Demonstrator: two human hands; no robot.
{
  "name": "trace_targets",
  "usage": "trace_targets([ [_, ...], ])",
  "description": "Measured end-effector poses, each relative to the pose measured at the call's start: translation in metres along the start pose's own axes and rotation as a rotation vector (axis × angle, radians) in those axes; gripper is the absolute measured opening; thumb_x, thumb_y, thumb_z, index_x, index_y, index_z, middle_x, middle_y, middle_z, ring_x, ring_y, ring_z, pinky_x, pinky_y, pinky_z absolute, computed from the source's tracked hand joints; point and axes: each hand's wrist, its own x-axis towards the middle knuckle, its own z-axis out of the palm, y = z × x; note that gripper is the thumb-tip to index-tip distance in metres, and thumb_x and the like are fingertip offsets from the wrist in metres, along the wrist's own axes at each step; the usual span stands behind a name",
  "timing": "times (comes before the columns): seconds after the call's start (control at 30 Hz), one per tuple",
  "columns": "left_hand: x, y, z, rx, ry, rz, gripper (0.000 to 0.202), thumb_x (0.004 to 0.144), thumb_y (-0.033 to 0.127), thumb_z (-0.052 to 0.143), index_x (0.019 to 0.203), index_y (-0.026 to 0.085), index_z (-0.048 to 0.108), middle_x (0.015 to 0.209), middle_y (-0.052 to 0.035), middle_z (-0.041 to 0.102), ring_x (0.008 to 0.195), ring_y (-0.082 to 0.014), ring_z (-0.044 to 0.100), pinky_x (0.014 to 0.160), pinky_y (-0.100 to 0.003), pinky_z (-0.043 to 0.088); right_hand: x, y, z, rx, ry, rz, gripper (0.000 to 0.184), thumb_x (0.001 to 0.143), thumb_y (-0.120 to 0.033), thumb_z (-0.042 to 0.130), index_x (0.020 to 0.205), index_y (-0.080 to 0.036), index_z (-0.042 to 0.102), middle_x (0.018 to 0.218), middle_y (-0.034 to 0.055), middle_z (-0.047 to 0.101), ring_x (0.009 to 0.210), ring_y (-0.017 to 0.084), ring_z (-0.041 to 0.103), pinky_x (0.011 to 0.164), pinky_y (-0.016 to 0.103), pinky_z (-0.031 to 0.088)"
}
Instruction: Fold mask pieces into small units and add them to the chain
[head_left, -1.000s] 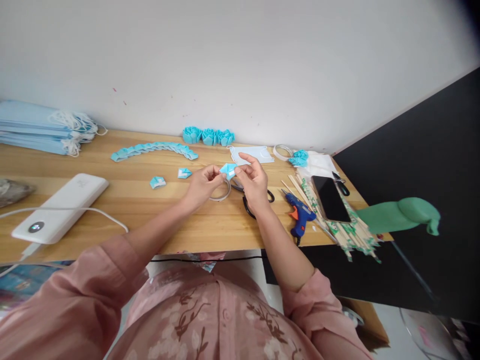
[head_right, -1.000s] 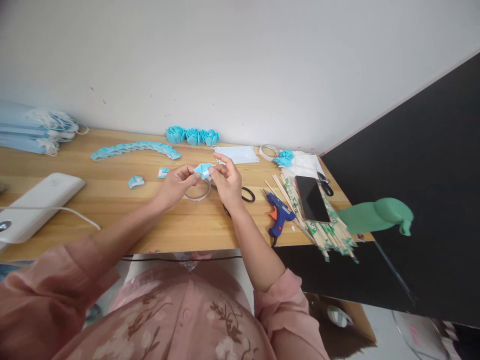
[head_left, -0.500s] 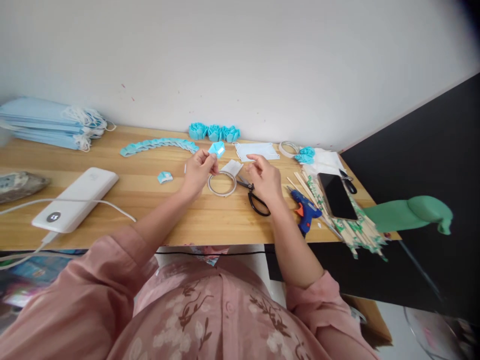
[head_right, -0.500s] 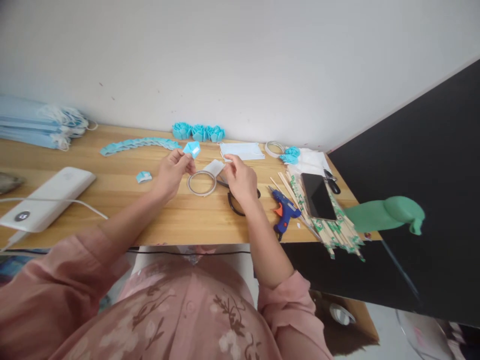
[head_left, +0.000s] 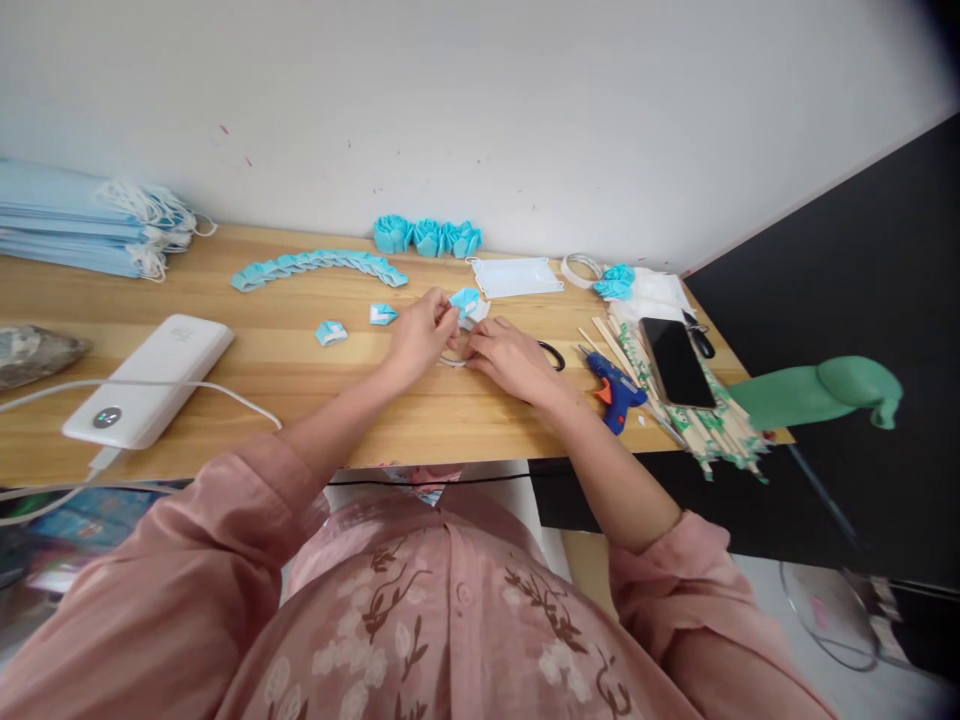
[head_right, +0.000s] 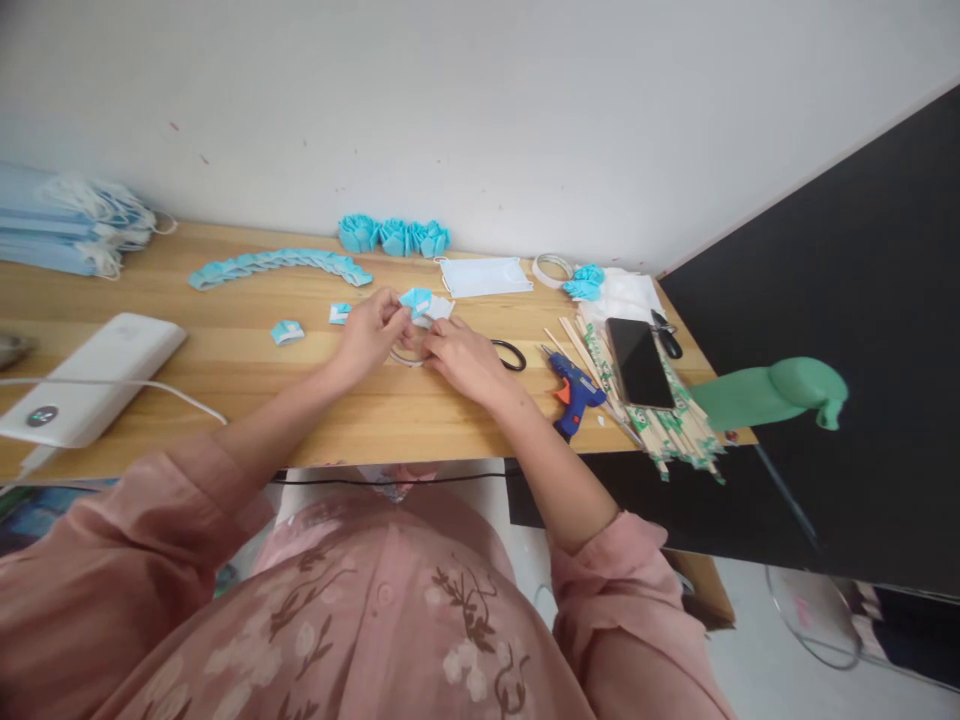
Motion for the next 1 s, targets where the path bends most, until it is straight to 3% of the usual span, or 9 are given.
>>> trace_targets([
  [0.17,0.004,0.001,-0.005,0.066,-0.009,0.033,0.015,0.085,0.018,0.06,0.075,0.021,0.049,0.06,0.0017,0.063,0.057,-0.0135,0.057,0.059,-0.024,0.039,0.013,0.018,-0.023,0.241,0.009,-0.025,0.007,0.091,-0.021,0.059,0.093,-0.02,0.066,0.09,0.0021,0.068,0.089,0.018,0.057,0.081,0.03,0.041],
  [0.27,0.007,0.005,-0.008,-0.068,-0.036,0.014,0.013,0.09,0.024,0.054,0.08,0.021,0.046,0.055,0.0044,0.061,0.044,-0.01,0.051,0.05,-0.022,0.036,0.014,0.022,-0.034,0.358,0.063,0.028,0.013,0.094,-0.027,0.055,0.095,-0.02,0.066,0.086,0.0008,0.068,0.081,0.016,0.058,0.075,0.028,0.041],
  [0.37,0.007,0.011,-0.008,-0.263,-0.034,-0.046,0.014,0.093,0.027,0.049,0.084,0.021,0.041,0.059,0.0043,0.064,0.041,-0.009,0.053,0.042,-0.019,0.035,0.011,0.017,-0.032,0.416,0.23,0.118,0.019,0.095,-0.031,0.053,0.102,-0.02,0.067,0.086,0.0019,0.069,0.079,0.017,0.059,0.073,0.029,0.044],
  [0.47,0.005,0.017,-0.008,-0.387,-0.045,-0.096,0.013,0.093,0.026,0.048,0.086,0.021,0.04,0.067,0.0021,0.067,0.053,-0.0121,0.064,0.043,-0.019,0.043,0.01,0.009,-0.022,0.4,0.407,0.155,0.027,0.093,-0.033,0.057,0.115,-0.02,0.065,0.106,0.0069,0.071,0.093,0.02,0.062,0.076,0.032,0.05],
  [0.6,0.002,0.021,-0.007,-0.441,-0.057,-0.116,0.012,0.094,0.027,0.047,0.087,0.02,0.04,0.073,-0.0002,0.068,0.062,-0.0139,0.068,0.047,-0.021,0.051,0.011,-0.002,-0.013,0.285,0.524,0.155,0.031,0.09,-0.033,0.062,0.119,-0.023,0.064,0.126,0.0073,0.068,0.112,0.024,0.061,0.09,0.039,0.051],
  [0.73,0.002,0.021,-0.007,-0.409,-0.023,-0.105,0.013,0.093,0.028,0.051,0.087,0.019,0.043,0.072,0.0007,0.067,0.06,-0.0129,0.067,0.049,-0.022,0.054,0.012,-0.011,-0.016,0.218,0.587,0.141,0.029,0.091,-0.036,0.061,0.116,-0.023,0.066,0.126,0.0077,0.068,0.114,0.023,0.062,0.095,0.039,0.051],
  [1.0,0.002,0.018,-0.005,-0.361,-0.011,-0.09,0.015,0.091,0.03,0.054,0.087,0.02,0.043,0.072,-0.0005,0.069,0.058,-0.0159,0.068,0.046,-0.024,0.053,0.009,-0.016,-0.019,0.252,0.566,0.223,0.016,0.09,-0.032,0.061,0.102,-0.023,0.069,0.11,0.0046,0.074,0.099,0.021,0.067,0.086,0.035,0.053],
])
